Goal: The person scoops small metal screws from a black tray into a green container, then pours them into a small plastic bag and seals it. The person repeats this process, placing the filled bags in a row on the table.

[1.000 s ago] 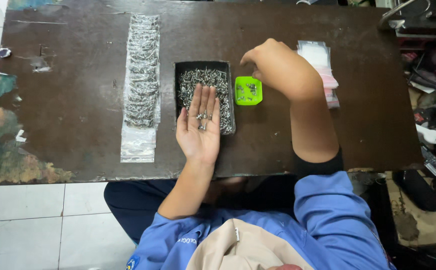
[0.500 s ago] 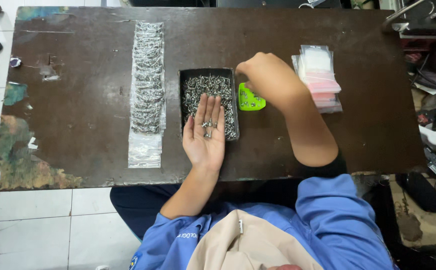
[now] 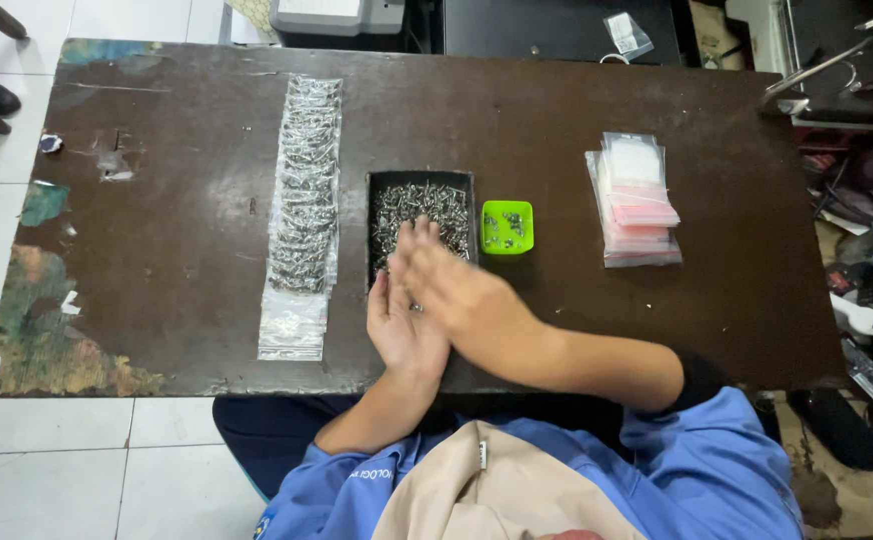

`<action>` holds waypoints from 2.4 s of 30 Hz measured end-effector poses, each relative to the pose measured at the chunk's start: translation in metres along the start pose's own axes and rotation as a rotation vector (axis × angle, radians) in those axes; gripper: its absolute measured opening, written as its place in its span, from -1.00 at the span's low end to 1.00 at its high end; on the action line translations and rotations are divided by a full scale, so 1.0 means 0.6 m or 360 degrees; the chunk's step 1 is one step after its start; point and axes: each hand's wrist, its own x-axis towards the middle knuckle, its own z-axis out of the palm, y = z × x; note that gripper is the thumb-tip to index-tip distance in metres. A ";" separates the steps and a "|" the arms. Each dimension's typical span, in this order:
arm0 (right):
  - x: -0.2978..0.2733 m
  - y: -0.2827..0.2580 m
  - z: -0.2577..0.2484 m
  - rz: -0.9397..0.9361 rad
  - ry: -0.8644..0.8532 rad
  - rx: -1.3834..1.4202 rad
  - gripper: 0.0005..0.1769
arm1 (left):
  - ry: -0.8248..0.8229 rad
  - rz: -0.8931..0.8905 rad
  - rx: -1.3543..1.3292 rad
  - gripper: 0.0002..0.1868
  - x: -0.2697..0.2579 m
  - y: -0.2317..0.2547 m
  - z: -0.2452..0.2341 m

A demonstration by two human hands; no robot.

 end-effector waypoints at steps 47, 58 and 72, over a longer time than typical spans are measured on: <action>-0.003 0.224 -0.116 0.0775 -0.0535 0.0299 -0.88 | -0.0830 -0.0224 -0.0074 -0.32 0.025 0.004 -0.072; 0.013 0.206 -0.135 0.0831 -0.0580 0.0307 -0.87 | -0.0780 -0.0229 -0.0087 -0.33 0.020 0.004 -0.067; -0.032 0.014 0.014 0.0065 -0.0253 -0.0134 -0.43 | -0.0706 -0.0182 0.0098 -0.27 0.004 0.007 -0.052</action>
